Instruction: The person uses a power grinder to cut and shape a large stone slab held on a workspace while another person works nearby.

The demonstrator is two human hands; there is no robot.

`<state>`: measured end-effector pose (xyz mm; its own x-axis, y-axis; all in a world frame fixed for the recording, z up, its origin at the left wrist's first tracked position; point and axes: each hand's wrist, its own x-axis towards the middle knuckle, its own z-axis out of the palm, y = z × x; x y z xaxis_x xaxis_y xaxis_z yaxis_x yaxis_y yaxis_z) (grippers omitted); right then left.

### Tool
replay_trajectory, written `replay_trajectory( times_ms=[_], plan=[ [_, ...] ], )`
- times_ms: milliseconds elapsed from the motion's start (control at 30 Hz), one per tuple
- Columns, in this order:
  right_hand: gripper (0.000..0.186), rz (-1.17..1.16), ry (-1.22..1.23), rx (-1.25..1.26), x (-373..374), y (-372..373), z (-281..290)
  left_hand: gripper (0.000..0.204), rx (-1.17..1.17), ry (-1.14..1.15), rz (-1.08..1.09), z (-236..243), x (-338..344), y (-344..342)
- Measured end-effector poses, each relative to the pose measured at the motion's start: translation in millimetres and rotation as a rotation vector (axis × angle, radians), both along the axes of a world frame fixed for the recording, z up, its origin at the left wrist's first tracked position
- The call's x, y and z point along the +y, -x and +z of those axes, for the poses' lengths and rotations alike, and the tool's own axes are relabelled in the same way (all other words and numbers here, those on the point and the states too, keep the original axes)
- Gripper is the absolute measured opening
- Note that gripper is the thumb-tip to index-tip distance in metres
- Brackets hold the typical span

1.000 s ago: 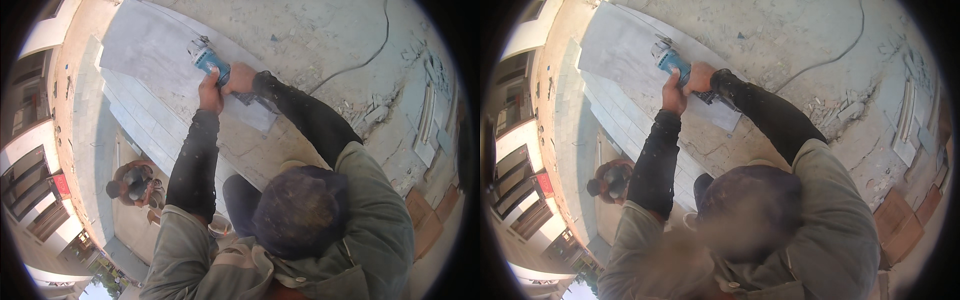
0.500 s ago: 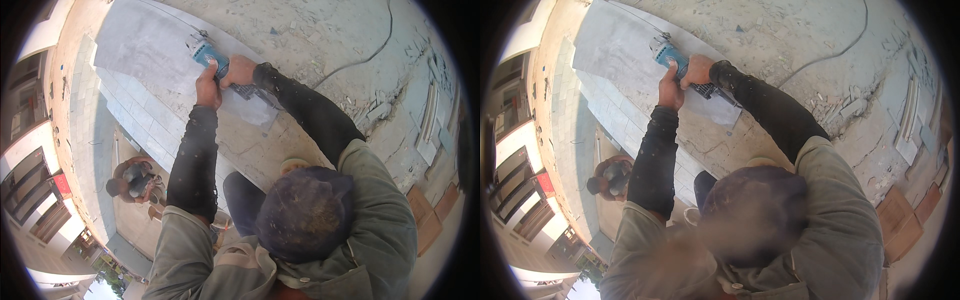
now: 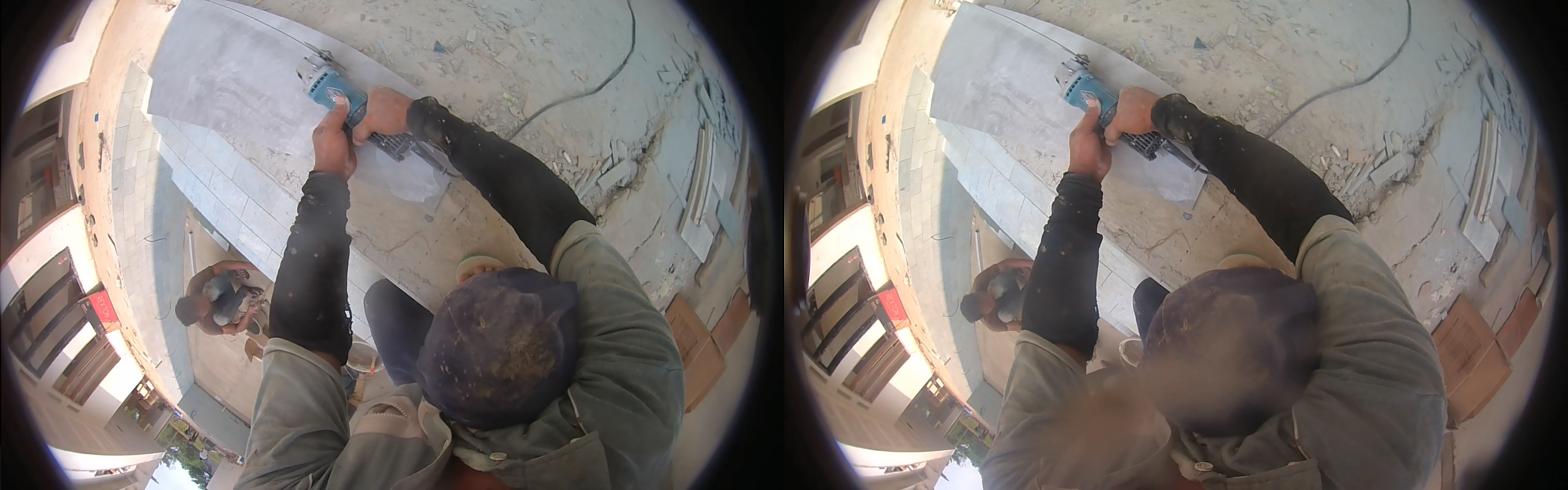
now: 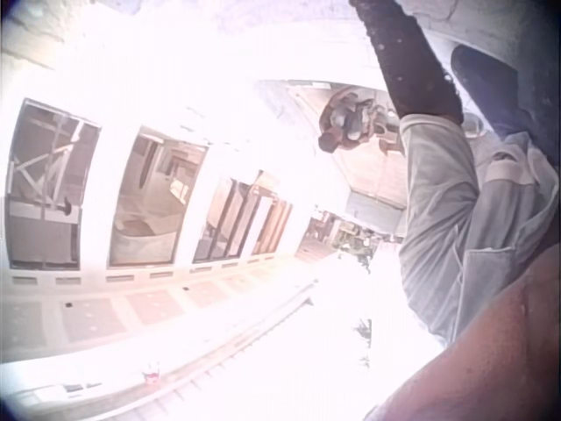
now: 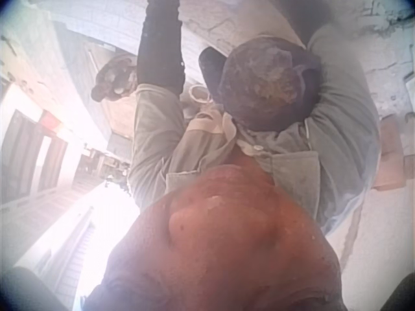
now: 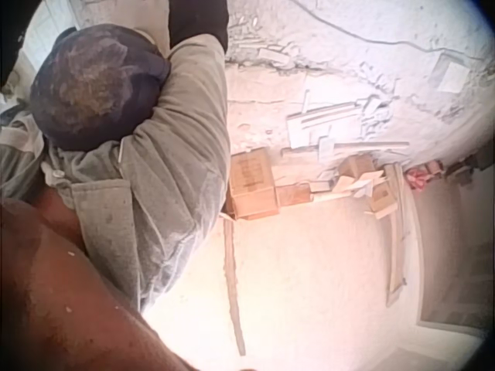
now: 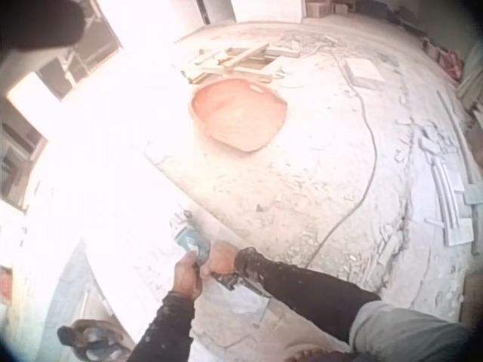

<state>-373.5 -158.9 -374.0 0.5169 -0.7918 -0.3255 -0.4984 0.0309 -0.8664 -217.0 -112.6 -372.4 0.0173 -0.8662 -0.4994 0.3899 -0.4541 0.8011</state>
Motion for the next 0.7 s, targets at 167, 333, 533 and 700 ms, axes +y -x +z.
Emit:
replay_trajectory(
  times_ms=[167, 333, 533, 700],
  plan=[
    [0.058, 0.049, -0.039, -0.014, -1.6, 1.1, 6.0, 0.035, -0.009, -0.02, 0.002, -4.1, -2.7, -4.7],
    [0.057, 0.044, -0.057, 0.019, -1.2, 1.7, 12.4, 0.041, -0.024, -0.039, -0.035, -2.5, -2.8, -6.6],
    [0.056, 0.028, -0.053, 0.021, -3.1, -1.1, 7.9, 0.035, 0.023, -0.032, 0.042, -3.4, -6.0, -1.5],
    [0.055, 0.035, -0.088, 0.037, -4.9, -2.5, 14.9, 0.042, -0.027, -0.047, -0.014, -6.3, -7.3, -8.7]
  ],
)
